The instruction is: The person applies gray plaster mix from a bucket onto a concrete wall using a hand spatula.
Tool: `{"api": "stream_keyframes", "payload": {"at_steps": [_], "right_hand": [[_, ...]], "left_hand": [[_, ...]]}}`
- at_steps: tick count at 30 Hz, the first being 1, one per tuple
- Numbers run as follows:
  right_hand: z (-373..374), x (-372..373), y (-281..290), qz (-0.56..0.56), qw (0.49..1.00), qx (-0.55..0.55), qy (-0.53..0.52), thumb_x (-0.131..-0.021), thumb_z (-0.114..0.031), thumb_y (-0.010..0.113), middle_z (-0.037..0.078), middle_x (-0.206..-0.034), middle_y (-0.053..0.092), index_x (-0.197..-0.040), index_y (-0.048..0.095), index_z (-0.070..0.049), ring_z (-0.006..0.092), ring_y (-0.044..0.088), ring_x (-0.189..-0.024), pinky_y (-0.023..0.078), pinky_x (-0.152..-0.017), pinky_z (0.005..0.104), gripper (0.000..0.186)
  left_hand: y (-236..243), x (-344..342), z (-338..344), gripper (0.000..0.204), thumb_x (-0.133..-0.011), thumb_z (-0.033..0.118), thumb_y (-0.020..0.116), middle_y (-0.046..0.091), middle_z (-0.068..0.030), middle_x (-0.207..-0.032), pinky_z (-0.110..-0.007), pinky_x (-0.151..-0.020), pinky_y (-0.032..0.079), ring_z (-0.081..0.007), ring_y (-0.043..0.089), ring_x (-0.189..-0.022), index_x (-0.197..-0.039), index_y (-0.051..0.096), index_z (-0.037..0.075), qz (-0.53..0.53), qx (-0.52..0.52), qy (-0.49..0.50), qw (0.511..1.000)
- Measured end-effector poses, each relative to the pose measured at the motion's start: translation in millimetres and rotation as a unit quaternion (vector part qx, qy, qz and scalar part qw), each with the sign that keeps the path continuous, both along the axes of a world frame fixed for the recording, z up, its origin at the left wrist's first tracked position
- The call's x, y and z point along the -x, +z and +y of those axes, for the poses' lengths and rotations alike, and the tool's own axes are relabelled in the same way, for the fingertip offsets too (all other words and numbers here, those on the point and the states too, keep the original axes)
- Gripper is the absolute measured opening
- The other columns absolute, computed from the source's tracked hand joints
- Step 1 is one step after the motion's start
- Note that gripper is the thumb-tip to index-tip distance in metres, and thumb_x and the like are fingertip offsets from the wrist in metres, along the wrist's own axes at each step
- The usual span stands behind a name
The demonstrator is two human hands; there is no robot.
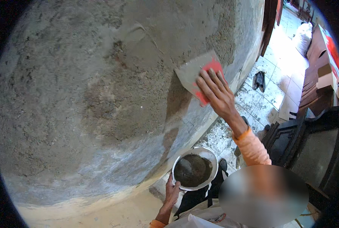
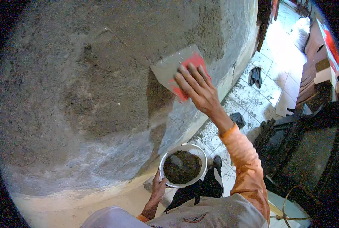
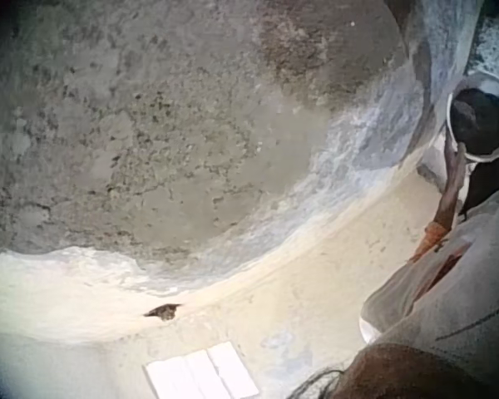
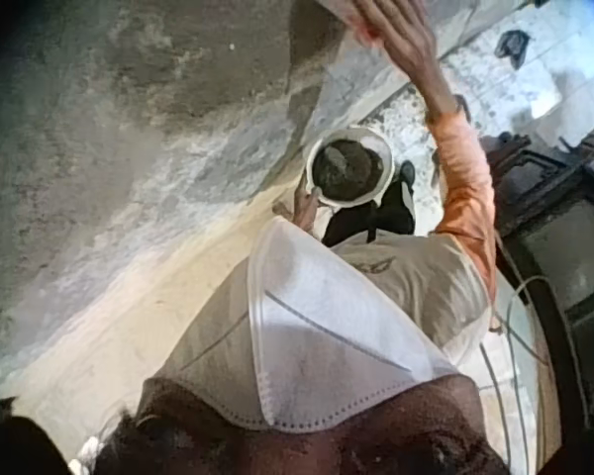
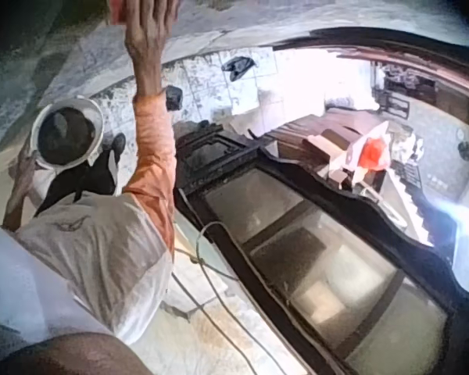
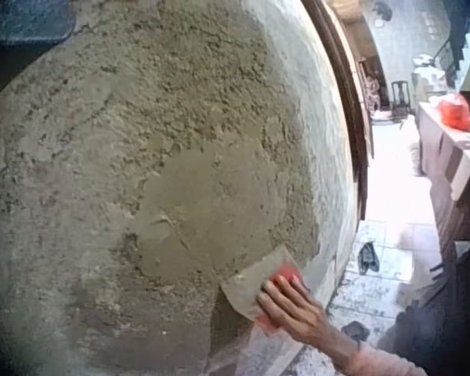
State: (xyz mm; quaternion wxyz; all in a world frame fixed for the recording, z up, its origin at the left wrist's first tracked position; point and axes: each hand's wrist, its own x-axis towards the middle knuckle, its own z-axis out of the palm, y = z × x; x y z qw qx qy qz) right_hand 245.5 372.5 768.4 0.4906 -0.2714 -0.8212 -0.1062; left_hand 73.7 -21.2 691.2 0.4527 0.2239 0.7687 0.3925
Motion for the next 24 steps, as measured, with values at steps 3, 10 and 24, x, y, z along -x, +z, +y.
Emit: {"api": "stream_keyframes", "payload": {"at_steps": [3, 10, 24], "right_hand": [[-2.4, -11.3, 17.1, 0.089, 0.995, 0.036, 0.015, -0.092, -0.003, 0.063, 0.013, -0.152, 0.059, -0.145, 0.062, -0.009, 0.0371, 0.055, -0.141, 0.041, -0.119, 0.0531, 0.053], [29.9, 10.5, 159.2, 0.126, 0.986, -0.108, 0.031, -0.092, -0.011, 0.063, 0.009, -0.153, 0.059, -0.147, 0.061, -0.013, 0.0318, 0.057, -0.140, 0.041, -0.119, 0.0486, 0.054], [-75.1, 59.9, 6.2, 0.051, 0.997, 0.054, 0.030, -0.102, -0.015, 0.052, 0.012, -0.158, 0.053, -0.150, 0.057, -0.009, 0.0338, 0.049, -0.147, 0.035, -0.123, 0.0525, 0.049]], "left_hand": [[-12.4, 1.0, -3.2, 0.072, -0.092, -0.004, 0.048, 0.063, -0.0132, -0.134, -0.031, -0.073, 0.062, -0.0178, 0.067, -0.104, -0.163, 0.038, 0.009, 0.021, -0.016, -0.018, 0.999], [-41.9, 9.3, -8.4, 0.070, -0.093, 0.006, 0.054, 0.056, -0.0199, -0.148, -0.039, -0.103, 0.052, -0.0289, 0.063, -0.122, -0.161, 0.038, 0.005, -0.017, -0.017, -0.028, 0.999], [-37.0, 31.4, -29.1, 0.075, -0.089, 0.001, 0.054, 0.050, -0.0217, -0.155, -0.039, -0.117, 0.038, -0.0326, 0.050, -0.141, -0.161, 0.038, 0.005, 0.028, -0.022, -0.089, 0.995]]}}
